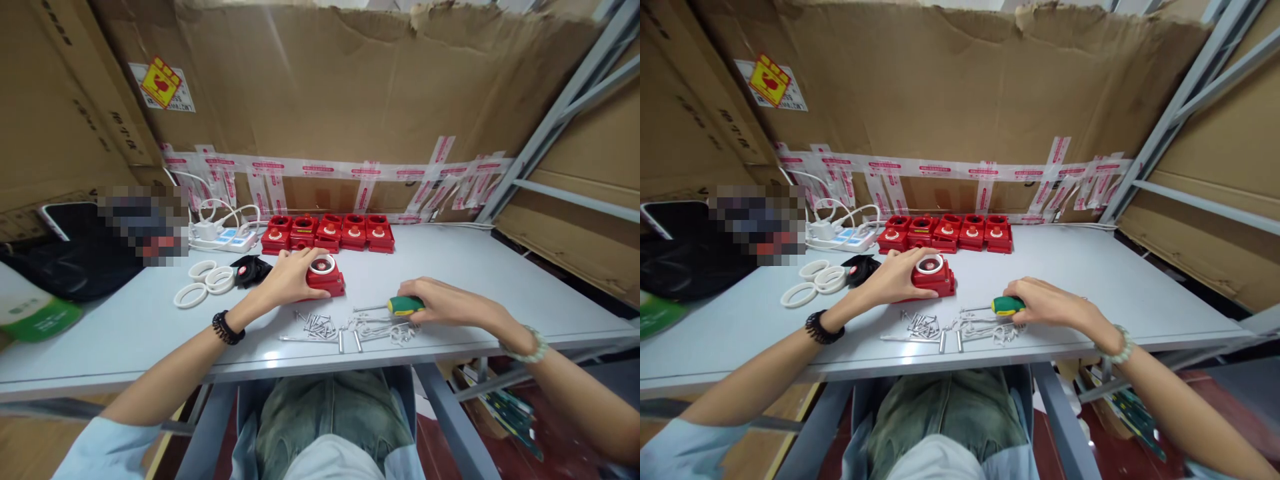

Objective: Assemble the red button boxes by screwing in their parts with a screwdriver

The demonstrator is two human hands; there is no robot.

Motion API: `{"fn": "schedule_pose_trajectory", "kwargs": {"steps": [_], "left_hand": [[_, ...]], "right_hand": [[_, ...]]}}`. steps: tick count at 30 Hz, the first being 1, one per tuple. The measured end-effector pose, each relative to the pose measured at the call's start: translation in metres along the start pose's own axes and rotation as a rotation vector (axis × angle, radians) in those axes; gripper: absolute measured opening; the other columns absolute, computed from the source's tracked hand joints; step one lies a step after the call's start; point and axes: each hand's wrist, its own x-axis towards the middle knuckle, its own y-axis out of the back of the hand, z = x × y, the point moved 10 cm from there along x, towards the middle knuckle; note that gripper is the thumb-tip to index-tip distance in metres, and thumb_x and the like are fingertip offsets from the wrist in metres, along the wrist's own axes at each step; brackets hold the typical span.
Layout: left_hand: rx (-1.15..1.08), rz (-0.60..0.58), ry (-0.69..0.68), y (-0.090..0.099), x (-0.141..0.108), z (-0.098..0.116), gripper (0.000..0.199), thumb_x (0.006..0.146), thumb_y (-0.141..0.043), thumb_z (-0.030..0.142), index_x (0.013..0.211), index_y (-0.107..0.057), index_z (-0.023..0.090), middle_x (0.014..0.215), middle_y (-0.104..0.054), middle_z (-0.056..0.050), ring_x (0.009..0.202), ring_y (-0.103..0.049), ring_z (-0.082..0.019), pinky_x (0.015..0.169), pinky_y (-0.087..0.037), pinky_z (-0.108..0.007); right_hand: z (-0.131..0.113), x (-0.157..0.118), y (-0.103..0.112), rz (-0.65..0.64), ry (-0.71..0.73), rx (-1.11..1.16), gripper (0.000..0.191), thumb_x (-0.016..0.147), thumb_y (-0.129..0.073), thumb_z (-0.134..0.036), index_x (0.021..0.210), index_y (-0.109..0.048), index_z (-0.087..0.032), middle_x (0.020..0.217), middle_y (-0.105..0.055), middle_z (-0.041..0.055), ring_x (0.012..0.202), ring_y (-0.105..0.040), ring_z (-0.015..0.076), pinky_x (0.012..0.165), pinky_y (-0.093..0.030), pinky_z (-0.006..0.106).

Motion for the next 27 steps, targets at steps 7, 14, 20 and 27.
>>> {"fn": "schedule_pose_trajectory", "kwargs": {"steps": [7,14,20,27], "left_hand": [[-0.050,-0.020,-0.046,-0.009,0.004,0.014,0.078,0.072,-0.076,0.060,0.135,-0.043,0.027,0.133,-0.062,-0.011,0.118,-0.059,-0.035,0.097,-0.040,-0.050],[-0.213,-0.019,-0.154,-0.011,0.005,0.020,0.074,0.081,-0.069,0.057,0.140,-0.041,0.023,0.140,-0.057,-0.012,0.120,-0.060,-0.030,0.100,-0.047,-0.044],[-0.243,0.029,-0.167,-0.013,0.005,0.015,0.075,0.079,-0.071,0.056,0.139,-0.045,0.020,0.137,-0.059,-0.013,0.118,-0.062,-0.030,0.099,-0.049,-0.045],[-0.221,0.030,-0.151,-0.013,0.005,0.015,0.074,0.079,-0.072,0.054,0.138,-0.045,0.019,0.133,-0.061,-0.013,0.113,-0.064,-0.031,0.097,-0.050,-0.045]], "right_hand": [[-0.042,-0.005,0.087,0.562,0.145,0.175,0.028,0.087,-0.061,-0.048,0.090,-0.061,-0.021,0.077,-0.062,0.0014,0.066,-0.050,0.0140,0.063,-0.039,0.028],[-0.074,0.006,0.128,0.979,0.224,0.456,0.029,0.085,-0.063,-0.045,0.077,-0.060,-0.018,0.063,-0.055,-0.0012,0.057,-0.049,0.0111,0.054,-0.038,0.027],[-0.087,0.026,0.113,1.005,0.306,0.536,0.021,0.077,-0.069,-0.030,0.079,-0.049,-0.021,0.063,-0.048,-0.0059,0.054,-0.043,0.0088,0.052,-0.038,0.026],[-0.083,0.027,0.113,1.038,0.283,0.501,0.021,0.076,-0.066,-0.026,0.083,-0.046,-0.022,0.063,-0.045,-0.0077,0.054,-0.041,0.0081,0.052,-0.037,0.025]]}}
